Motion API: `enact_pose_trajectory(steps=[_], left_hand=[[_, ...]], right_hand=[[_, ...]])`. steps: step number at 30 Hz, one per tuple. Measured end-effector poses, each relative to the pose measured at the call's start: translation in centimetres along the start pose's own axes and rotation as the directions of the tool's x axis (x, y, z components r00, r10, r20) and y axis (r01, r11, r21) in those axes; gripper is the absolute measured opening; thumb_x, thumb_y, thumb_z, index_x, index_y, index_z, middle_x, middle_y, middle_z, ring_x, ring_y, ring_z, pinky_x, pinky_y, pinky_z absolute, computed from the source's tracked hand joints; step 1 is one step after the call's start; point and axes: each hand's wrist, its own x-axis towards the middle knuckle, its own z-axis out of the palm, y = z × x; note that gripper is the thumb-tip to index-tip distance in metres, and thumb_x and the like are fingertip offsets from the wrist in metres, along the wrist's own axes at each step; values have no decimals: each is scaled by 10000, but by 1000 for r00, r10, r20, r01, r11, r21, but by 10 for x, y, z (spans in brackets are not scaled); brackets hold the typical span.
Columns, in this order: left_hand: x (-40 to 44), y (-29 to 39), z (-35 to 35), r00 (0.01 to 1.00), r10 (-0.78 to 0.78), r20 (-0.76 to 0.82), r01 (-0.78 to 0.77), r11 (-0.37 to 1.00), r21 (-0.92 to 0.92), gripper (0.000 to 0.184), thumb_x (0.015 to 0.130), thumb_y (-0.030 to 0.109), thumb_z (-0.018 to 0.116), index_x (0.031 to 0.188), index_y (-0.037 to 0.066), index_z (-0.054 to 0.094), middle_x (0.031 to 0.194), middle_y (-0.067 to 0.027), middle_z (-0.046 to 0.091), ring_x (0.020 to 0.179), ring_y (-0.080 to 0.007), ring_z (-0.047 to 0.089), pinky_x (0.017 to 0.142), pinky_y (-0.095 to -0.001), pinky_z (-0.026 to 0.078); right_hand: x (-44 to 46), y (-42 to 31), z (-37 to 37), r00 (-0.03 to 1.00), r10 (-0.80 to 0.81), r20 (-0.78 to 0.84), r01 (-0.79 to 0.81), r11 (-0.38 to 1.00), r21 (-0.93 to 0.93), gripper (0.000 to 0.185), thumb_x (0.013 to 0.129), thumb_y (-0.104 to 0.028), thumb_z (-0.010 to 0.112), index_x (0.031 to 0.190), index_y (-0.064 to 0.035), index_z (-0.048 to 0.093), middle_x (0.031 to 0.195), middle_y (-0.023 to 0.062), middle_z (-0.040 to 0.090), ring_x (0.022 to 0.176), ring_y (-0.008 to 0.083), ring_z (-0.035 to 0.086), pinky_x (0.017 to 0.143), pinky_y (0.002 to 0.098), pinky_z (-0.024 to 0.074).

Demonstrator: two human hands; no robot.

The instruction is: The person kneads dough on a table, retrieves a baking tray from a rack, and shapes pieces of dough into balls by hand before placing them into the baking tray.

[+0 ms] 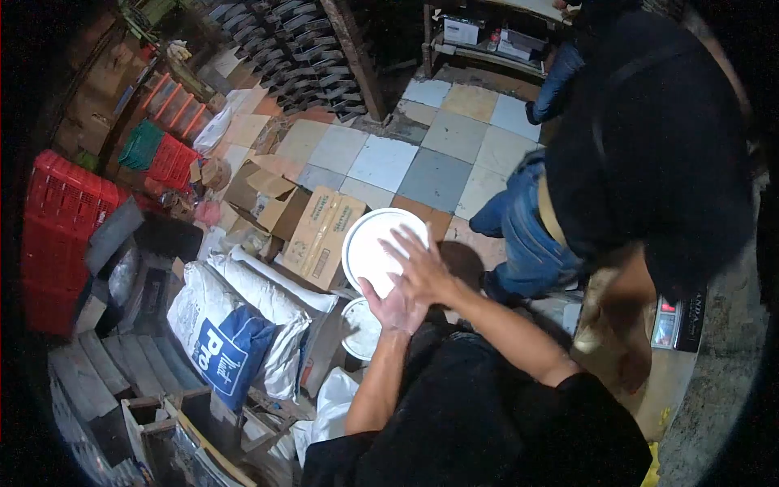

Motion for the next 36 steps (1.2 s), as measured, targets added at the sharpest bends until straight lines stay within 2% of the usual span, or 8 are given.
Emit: enact_pose_trajectory(steps=[4, 12, 16, 22, 26, 29, 34, 36], left_hand=[[3, 63, -9, 999, 17, 35, -21, 993, 117, 1084, 792, 846, 339, 1507, 36, 253, 1480, -240, 352, 1323, -370, 405, 1118, -522, 304], [9, 156, -85, 949, 269, -167, -243, 957, 157, 675, 936, 569, 450, 1344, 37, 525, 1246, -198, 603, 1103, -323, 584, 976, -444, 447], [2, 176, -126, 777, 388, -496, -257, 914, 313, 527, 951, 477, 475, 1247, 61, 604, 1082, -114, 671, 925, -231, 636, 811, -353, 519], [49, 173, -137, 561, 511, -651, -308, 859, 409, 441, 944, 444, 514, 1192, 90, 603, 1035, -81, 673, 894, -196, 621, 757, -316, 490], [103, 150, -122, 353, 556, -752, -288, 830, 478, 449, 935, 446, 540, 1203, 88, 580, 1015, -46, 639, 866, -184, 589, 739, -313, 460], [138, 128, -97, 182, 516, -837, -257, 847, 466, 435, 879, 432, 596, 1162, 102, 599, 1006, -44, 619, 862, -190, 568, 754, -330, 441], [184, 141, -105, 111, 482, -869, -130, 874, 468, 406, 859, 418, 614, 1145, 129, 612, 1009, -47, 612, 863, -195, 574, 776, -334, 427], [206, 160, -120, 167, 550, -819, -154, 835, 529, 383, 870, 425, 627, 1112, 128, 618, 986, -22, 633, 885, -163, 579, 792, -368, 414]], right_hand=[[51, 56, 62, 948, 318, -2, -300, 897, 325, 559, 901, -326, 578, 1396, -87, 476, 1449, 245, 404, 1379, 421, 327, 1141, 574, 200], [56, 205, 110, 605, 648, 463, -743, 668, 36, 469, 771, -294, 671, 1100, 40, 657, 1140, 296, 625, 1092, 410, 601, 937, 449, 481], [45, 270, 151, 432, 863, 263, -879, 468, -89, 511, 758, -391, 672, 1009, 54, 692, 1110, 312, 639, 1091, 387, 624, 921, 447, 495], [7, 442, 221, 588, 701, 404, -701, 691, -176, 497, 757, -401, 687, 1017, 22, 702, 1053, 251, 678, 1051, 401, 634, 918, 448, 498], [64, 459, 178, 192, 834, 518, -889, 371, -268, 554, 783, -352, 724, 1160, 38, 608, 1185, 248, 626, 1096, 378, 621, 905, 438, 513], [123, 480, 166, 44, 739, 673, -810, 421, -409, 604, 762, -316, 752, 1198, 60, 571, 1210, 239, 607, 1091, 366, 625, 907, 426, 525], [161, 574, 254, 375, 682, 629, -850, 524, -62, 436, 796, -325, 643, 1078, 8, 644, 989, 207, 680, 834, 329, 701, 691, 440, 594], [180, 582, 243, 276, 689, 670, -937, 348, 28, 432, 798, -283, 667, 1121, -1, 606, 901, 161, 670, 703, 283, 695, 568, 418, 586]])
